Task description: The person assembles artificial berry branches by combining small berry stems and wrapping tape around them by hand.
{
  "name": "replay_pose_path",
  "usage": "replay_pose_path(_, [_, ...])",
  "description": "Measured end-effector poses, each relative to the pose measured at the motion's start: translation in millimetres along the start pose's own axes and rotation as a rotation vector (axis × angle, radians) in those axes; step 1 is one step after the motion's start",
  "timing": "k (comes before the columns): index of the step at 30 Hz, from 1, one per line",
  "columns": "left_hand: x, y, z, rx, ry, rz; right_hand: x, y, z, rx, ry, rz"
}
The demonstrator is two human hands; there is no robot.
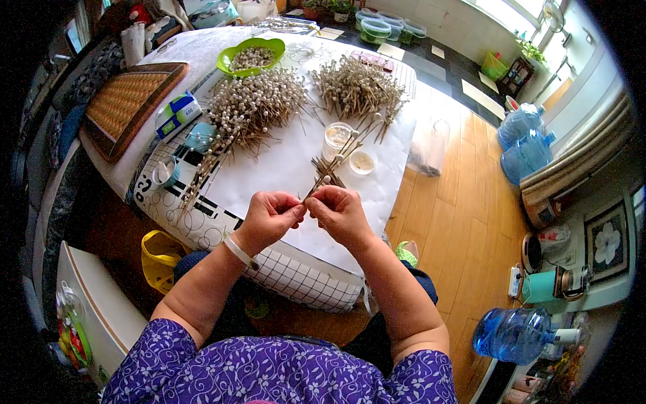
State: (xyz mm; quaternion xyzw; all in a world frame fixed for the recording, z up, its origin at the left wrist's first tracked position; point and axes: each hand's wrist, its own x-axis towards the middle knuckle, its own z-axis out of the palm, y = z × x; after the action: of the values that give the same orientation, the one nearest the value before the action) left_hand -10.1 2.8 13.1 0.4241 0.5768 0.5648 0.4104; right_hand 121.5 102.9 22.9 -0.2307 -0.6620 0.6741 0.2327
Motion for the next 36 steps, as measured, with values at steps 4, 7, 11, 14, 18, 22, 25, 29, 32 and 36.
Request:
replay_pose_path(4, [0, -1, 0, -0.05, -0.033, 0.03, 0, 1, 0, 0.006, -0.012, -0.04])
replay_pose_path(7, [-2, -4, 2, -0.022, -0.018, 0.053, -1, 2, 1, 0.008, -0.021, -0.076])
replay_pose_path(11, [-7, 6, 3, 0.274, 0.053, 0.21, 2, 7, 3, -0.032, 0.009, -0.104])
replay_pose_path(14, [-8, 8, 5, 0.575, 0.098, 0.391, 3, 12, 2, 0.005, 0.023, -0.101])
replay_pose_path(18, [-8, -4, 6, -0.01, -0.011, 0.091, 3, 10, -2, 0.102, -0.004, -0.035])
replay_pose_path(22, [-2, 1, -6, -0.485, -0.167, -0.215, 0, -4, -2, 0.131, -0.059, -0.026])
replay_pose_path(25, [0, 1, -9, -0.55, -0.262, -0.284, 2, -2, -4, 0.132, -0.095, 0.003])
replay_pose_path(29, [-3, -2, -10, -0.521, -0.26, -0.264, 0, -4, -8, 0.119, -0.104, 0.018])
replay_pose_path(32, [-3, 2, -7, -0.511, -0.224, -0.246, -1, -7, -9, 0.028, -0.088, 0.091])
replay_pose_path(36, [-3, 2, -2, -0.42, -0.132, -0.173, 0, 4, -5, 0.005, -0.034, -0.058])
